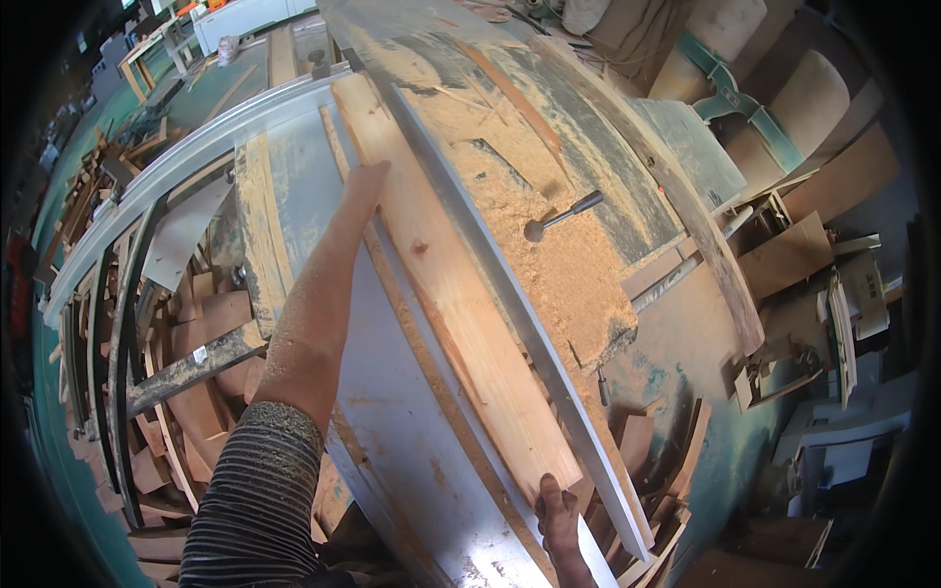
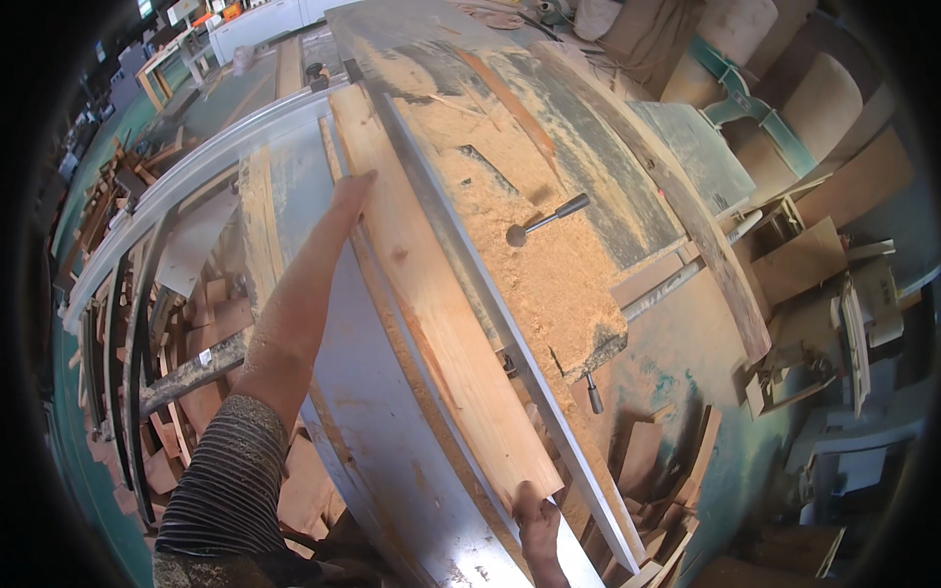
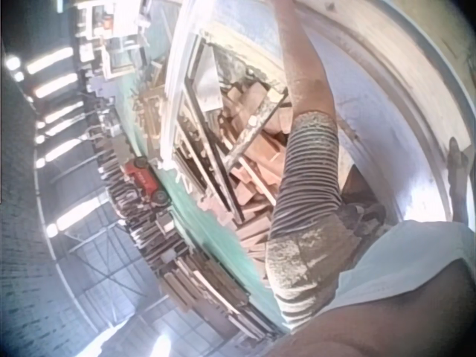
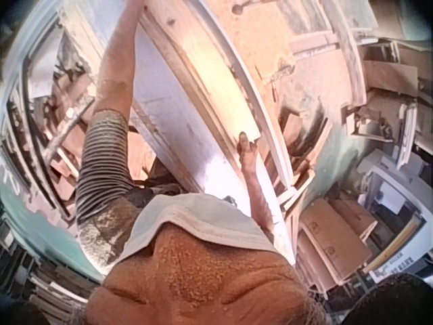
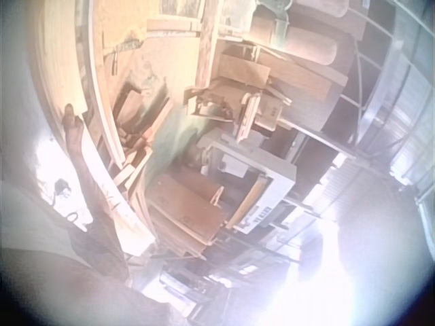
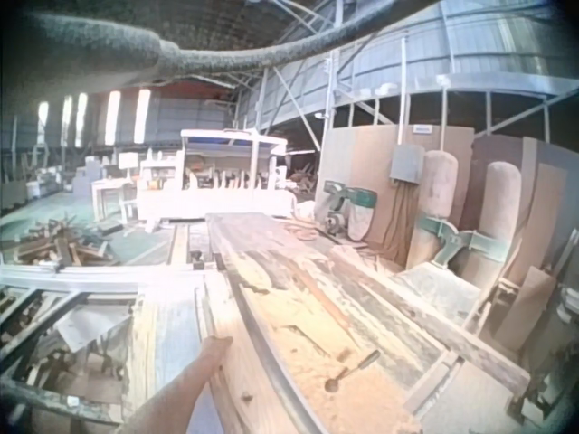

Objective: The person measures a wooden plank with a tape measure, then uses a hammer and chisel to split the plank into two pieces on a table saw. The person then inspects the split pieces and places them aside.

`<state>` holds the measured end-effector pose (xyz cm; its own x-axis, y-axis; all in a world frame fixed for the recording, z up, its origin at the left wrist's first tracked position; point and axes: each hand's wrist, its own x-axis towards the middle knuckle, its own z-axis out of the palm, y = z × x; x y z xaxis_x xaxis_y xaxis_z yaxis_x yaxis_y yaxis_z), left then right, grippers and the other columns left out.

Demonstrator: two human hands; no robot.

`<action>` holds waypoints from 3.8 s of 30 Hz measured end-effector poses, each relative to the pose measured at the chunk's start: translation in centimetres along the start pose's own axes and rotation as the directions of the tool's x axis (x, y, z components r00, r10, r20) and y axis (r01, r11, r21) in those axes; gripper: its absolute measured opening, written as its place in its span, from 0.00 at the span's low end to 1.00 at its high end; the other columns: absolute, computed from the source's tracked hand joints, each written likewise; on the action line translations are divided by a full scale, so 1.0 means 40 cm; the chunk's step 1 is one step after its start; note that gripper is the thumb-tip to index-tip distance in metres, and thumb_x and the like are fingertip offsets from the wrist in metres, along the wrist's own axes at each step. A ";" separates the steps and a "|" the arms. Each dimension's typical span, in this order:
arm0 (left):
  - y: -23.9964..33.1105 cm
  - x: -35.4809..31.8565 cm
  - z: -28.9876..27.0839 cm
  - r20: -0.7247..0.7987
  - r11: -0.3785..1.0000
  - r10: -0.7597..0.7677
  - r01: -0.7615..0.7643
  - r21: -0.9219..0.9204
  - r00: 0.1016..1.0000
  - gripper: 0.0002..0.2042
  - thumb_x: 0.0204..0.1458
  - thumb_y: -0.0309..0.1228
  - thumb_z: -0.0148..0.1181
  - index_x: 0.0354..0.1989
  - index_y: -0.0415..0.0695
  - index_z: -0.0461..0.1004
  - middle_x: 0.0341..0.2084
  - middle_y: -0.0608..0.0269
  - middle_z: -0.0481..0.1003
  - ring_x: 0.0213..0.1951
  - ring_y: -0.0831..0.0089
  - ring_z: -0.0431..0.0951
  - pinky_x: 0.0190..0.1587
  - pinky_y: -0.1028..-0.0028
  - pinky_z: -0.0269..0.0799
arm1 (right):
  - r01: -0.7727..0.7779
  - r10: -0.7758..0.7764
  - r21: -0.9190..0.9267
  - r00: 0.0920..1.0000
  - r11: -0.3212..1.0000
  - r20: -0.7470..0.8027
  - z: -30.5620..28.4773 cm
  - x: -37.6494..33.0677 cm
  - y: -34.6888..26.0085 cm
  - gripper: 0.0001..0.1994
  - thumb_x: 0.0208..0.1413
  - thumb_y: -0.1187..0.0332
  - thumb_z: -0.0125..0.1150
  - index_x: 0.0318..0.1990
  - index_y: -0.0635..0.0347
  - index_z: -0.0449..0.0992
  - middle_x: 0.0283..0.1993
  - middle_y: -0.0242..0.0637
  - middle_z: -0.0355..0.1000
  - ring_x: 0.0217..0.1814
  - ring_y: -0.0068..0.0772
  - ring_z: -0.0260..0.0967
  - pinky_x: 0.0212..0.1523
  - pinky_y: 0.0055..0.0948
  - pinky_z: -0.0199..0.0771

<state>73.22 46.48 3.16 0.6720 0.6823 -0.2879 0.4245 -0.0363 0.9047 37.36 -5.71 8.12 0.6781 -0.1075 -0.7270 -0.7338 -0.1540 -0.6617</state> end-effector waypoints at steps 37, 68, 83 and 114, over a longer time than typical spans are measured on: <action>0.065 0.114 -0.032 -0.030 0.996 0.018 -0.015 0.087 0.999 0.28 0.53 0.47 0.62 0.50 0.31 0.77 0.39 0.46 0.82 0.40 0.55 0.84 0.33 0.57 0.82 | 0.022 -0.024 0.059 0.999 0.998 0.035 0.112 0.047 -0.099 0.26 0.64 0.47 0.61 0.26 0.63 0.76 0.19 0.24 0.63 0.20 0.15 0.53 0.22 0.25 0.47; 0.102 0.276 -0.073 -0.038 0.996 -0.004 0.007 0.091 0.999 0.31 0.53 0.48 0.63 0.55 0.31 0.74 0.40 0.48 0.81 0.37 0.56 0.85 0.30 0.59 0.81 | 0.002 -0.001 -0.023 1.000 1.000 0.025 0.235 0.081 -0.226 0.29 0.64 0.44 0.60 0.21 0.64 0.75 0.16 0.27 0.61 0.18 0.19 0.53 0.20 0.28 0.49; 0.105 0.382 -0.086 -0.029 0.997 0.027 -0.025 0.067 0.999 0.29 0.52 0.46 0.63 0.51 0.30 0.77 0.34 0.48 0.82 0.32 0.58 0.84 0.28 0.61 0.79 | 0.011 -0.010 -0.042 1.000 0.999 0.023 0.297 0.110 -0.271 0.31 0.63 0.42 0.61 0.20 0.62 0.74 0.15 0.26 0.61 0.17 0.18 0.52 0.19 0.26 0.48; 0.141 0.559 -0.129 0.014 1.000 0.013 -0.014 0.028 1.000 0.30 0.53 0.47 0.64 0.53 0.31 0.76 0.41 0.47 0.81 0.41 0.56 0.83 0.37 0.59 0.79 | 0.021 -0.021 0.003 0.999 1.000 0.041 0.440 0.171 -0.374 0.26 0.59 0.37 0.62 0.23 0.45 0.63 0.16 0.18 0.54 0.13 0.12 0.44 0.13 0.22 0.39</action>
<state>87.50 65.31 3.44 0.6858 0.6717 -0.2802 0.4323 -0.0662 0.8993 52.26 13.14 9.82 0.6912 -0.0639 -0.7198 -0.7196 -0.1531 -0.6773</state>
